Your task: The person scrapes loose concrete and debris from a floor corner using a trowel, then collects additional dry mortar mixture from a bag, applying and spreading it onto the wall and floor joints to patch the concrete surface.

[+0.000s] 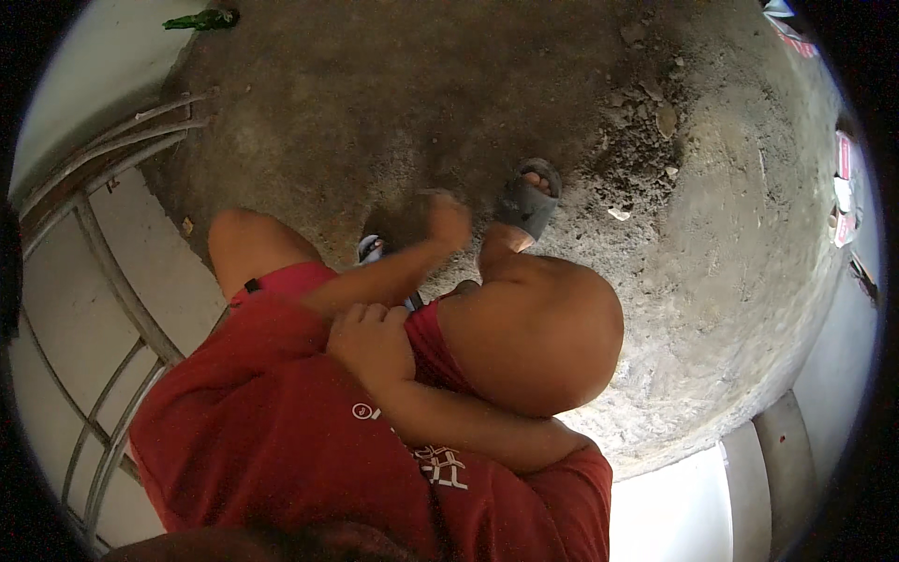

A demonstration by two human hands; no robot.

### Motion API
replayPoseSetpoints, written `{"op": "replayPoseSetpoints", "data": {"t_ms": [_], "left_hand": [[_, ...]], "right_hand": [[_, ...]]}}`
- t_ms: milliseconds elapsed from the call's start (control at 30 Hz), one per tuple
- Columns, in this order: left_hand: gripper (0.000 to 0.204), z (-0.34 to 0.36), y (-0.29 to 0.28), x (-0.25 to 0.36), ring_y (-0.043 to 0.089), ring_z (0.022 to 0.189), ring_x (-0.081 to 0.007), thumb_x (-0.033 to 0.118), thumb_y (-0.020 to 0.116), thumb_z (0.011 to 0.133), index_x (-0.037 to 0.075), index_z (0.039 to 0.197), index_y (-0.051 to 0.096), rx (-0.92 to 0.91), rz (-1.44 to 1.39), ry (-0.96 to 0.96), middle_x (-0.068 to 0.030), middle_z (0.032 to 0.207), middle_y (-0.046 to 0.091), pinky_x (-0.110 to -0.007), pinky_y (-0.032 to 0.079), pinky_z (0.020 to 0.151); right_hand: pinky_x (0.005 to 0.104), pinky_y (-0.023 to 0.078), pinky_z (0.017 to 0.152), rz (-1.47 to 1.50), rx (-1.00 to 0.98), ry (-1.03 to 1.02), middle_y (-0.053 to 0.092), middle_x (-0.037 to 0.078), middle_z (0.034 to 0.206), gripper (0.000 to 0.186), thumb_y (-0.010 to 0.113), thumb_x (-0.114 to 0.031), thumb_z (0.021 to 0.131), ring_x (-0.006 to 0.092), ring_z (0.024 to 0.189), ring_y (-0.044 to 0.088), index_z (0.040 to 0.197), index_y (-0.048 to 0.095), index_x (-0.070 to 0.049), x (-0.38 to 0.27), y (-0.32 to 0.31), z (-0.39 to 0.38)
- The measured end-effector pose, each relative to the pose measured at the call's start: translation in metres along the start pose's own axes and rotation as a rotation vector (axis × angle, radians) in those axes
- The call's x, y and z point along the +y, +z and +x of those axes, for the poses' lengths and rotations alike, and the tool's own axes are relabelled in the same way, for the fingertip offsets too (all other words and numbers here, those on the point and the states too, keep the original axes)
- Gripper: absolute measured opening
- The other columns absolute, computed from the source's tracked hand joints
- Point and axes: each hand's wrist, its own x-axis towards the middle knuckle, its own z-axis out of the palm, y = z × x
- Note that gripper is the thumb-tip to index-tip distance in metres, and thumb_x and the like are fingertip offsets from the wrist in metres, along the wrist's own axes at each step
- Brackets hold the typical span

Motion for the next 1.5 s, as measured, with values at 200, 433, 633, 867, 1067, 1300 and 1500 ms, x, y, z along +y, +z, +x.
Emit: {"op": "replayPoseSetpoints", "data": {"t_ms": [200,433,633,867,1067,1300,1500], "left_hand": [[0.041,0.026,-0.045,-0.017,0.063,0.099,-0.0509,0.022,0.058,0.091,-0.009,0.119,0.057,-0.105,-0.168,0.212,-0.0342,0.111,0.063,-0.055,0.051,0.089],[0.044,0.059,-0.069,-0.041,0.066,0.101,-0.0393,0.023,0.058,0.095,-0.006,0.128,0.053,0.151,-0.132,-0.205,-0.0276,0.12,0.064,-0.049,0.052,0.089],[0.038,0.073,-0.101,0.008,0.066,0.104,-0.0378,0.017,0.059,0.095,-0.004,0.126,0.053,0.05,-0.158,0.036,-0.0253,0.116,0.066,-0.047,0.052,0.089],[0.022,0.175,-0.157,0.032,0.069,0.088,-0.0272,0.016,0.059,0.095,-0.002,0.102,0.069,-0.051,0.985,0.368,-0.0183,0.098,0.071,-0.048,0.053,0.081],[0.046,0.098,-0.064,0.101,0.061,0.116,-0.0446,0.026,0.058,0.094,-0.007,0.125,0.053,-0.212,0.084,0.28,-0.0295,0.12,0.063,-0.05,0.05,0.097],[0.032,0.224,-0.131,0.092,0.067,0.098,-0.0416,0.02,0.059,0.092,-0.009,0.105,0.063,0.002,0.212,0.209,-0.027,0.103,0.068,-0.05,0.053,0.086],[0.034,0.127,-0.076,0.185,0.064,0.108,-0.0427,0.017,0.06,0.088,-0.008,0.111,0.062,-0.281,0.175,0.202,-0.03,0.111,0.065,-0.05,0.051,0.093]], "right_hand": [[0.0439,0.046,0.065,0.079,-0.117,0.037,0.067,0.008,0.083,0.012,0.059,-0.017,0.086,0.0236,0.074,0.064,0.086,0.069,-0.011,-0.006,-0.001,-0.002],[0.0506,0.047,0.069,0.144,-0.16,0.077,0.067,0.009,0.084,0.014,0.058,-0.016,0.088,0.0278,0.079,0.065,0.09,0.07,-0.009,-0.007,-0.001,0.0],[0.0588,0.049,0.077,0.176,-0.201,0.049,0.069,0.013,0.091,0.021,0.056,-0.015,0.09,0.0322,0.085,0.067,0.1,0.071,-0.004,-0.002,-0.009,0.004],[0.0625,0.047,0.081,0.093,-0.191,0.094,0.07,0.016,0.093,0.022,0.057,-0.017,0.089,0.0349,0.088,0.067,0.096,0.073,-0.003,0.012,-0.003,0.009],[0.0631,0.048,0.077,0.046,-0.219,0.008,0.069,0.015,0.089,0.018,0.057,-0.013,0.088,0.0334,0.081,0.067,0.09,0.074,-0.006,0.021,-0.007,0.01],[0.0448,0.045,0.064,-0.047,-0.012,0.092,0.062,0.005,0.075,0.014,0.06,-0.021,0.085,0.0222,0.072,0.061,0.077,0.069,-0.015,0.048,-0.006,0.006],[0.06,0.048,0.076,0.12,-0.185,0.085,0.071,0.01,0.085,0.018,0.057,-0.014,0.089,0.0314,0.082,0.069,0.09,0.075,-0.01,0.065,-0.011,0.006]]}}
